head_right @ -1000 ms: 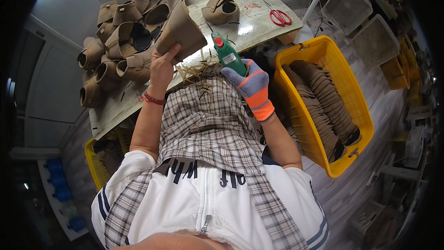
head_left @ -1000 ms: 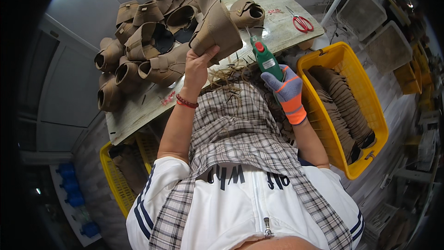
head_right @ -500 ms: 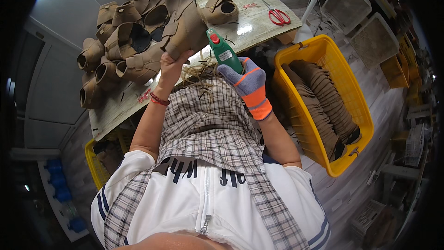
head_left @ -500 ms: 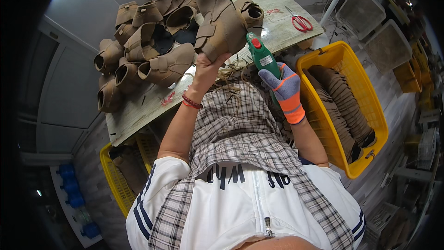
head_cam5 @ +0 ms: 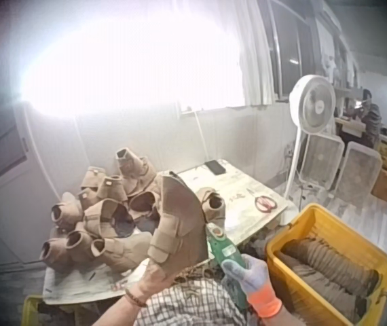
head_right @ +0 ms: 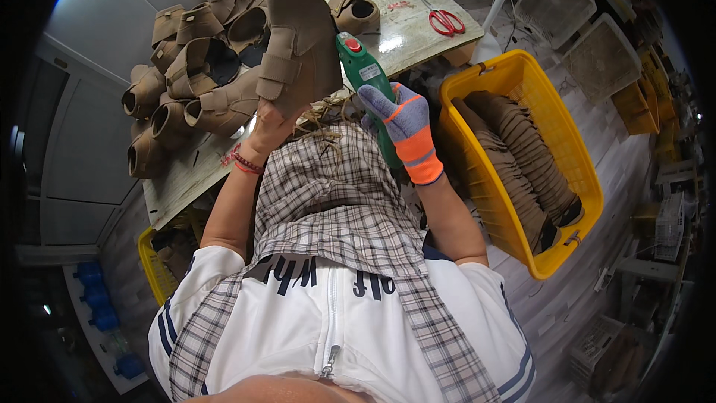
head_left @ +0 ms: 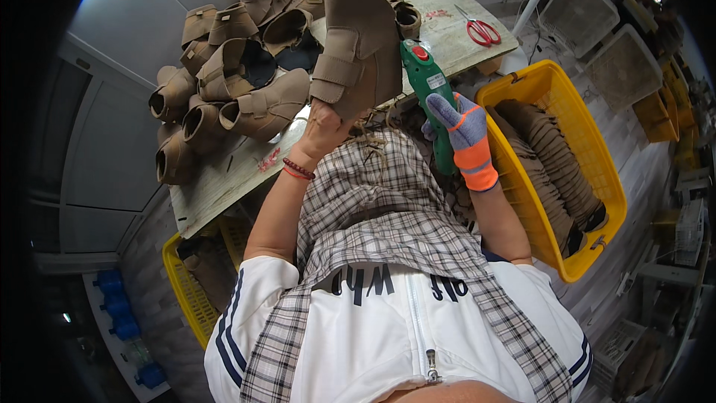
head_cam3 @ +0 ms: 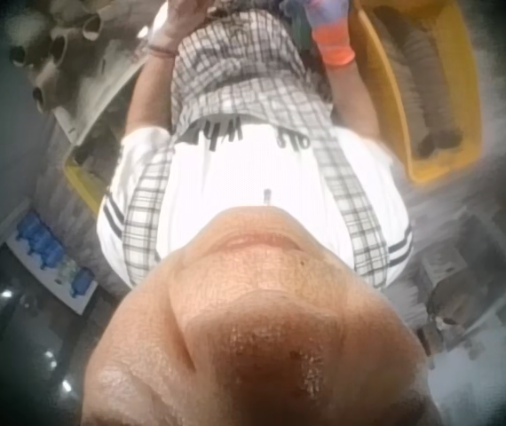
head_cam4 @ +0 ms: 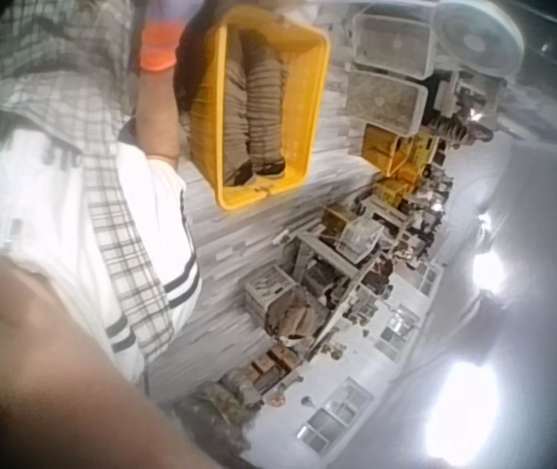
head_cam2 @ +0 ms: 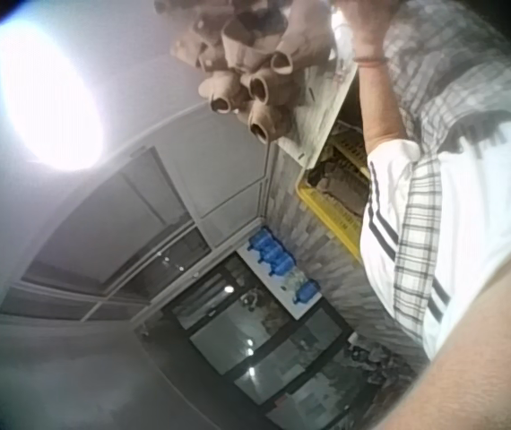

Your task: The person uses a green rotary tool to trim excess material from the edges of several brown shoe uppers. They rotate each upper to access different sides and then use scissors to trim the interior lining of one upper.

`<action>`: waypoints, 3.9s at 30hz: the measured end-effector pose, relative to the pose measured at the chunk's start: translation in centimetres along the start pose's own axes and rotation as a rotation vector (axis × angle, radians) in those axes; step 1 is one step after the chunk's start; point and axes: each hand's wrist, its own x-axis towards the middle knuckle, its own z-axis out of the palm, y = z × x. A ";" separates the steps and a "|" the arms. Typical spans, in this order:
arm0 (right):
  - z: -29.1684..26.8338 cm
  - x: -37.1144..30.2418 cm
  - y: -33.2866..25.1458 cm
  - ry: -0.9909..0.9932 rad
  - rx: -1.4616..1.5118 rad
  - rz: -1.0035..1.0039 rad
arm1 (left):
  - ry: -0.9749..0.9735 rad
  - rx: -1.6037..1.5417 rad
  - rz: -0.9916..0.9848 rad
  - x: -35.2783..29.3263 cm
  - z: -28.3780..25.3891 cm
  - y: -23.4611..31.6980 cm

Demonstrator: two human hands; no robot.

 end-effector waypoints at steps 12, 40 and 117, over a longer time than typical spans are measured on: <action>-2.2 0.2 1.5 0.047 -0.072 -0.016 | -0.052 -0.436 -0.514 -4.5 -4.6 0.1; -13.3 -3.9 2.0 0.446 -0.110 0.011 | -0.956 -0.559 -0.480 9.2 -4.0 1.7; 6.0 1.8 11.9 -0.949 -1.379 -0.581 | 1.036 -1.478 -1.409 -28.8 2.0 4.3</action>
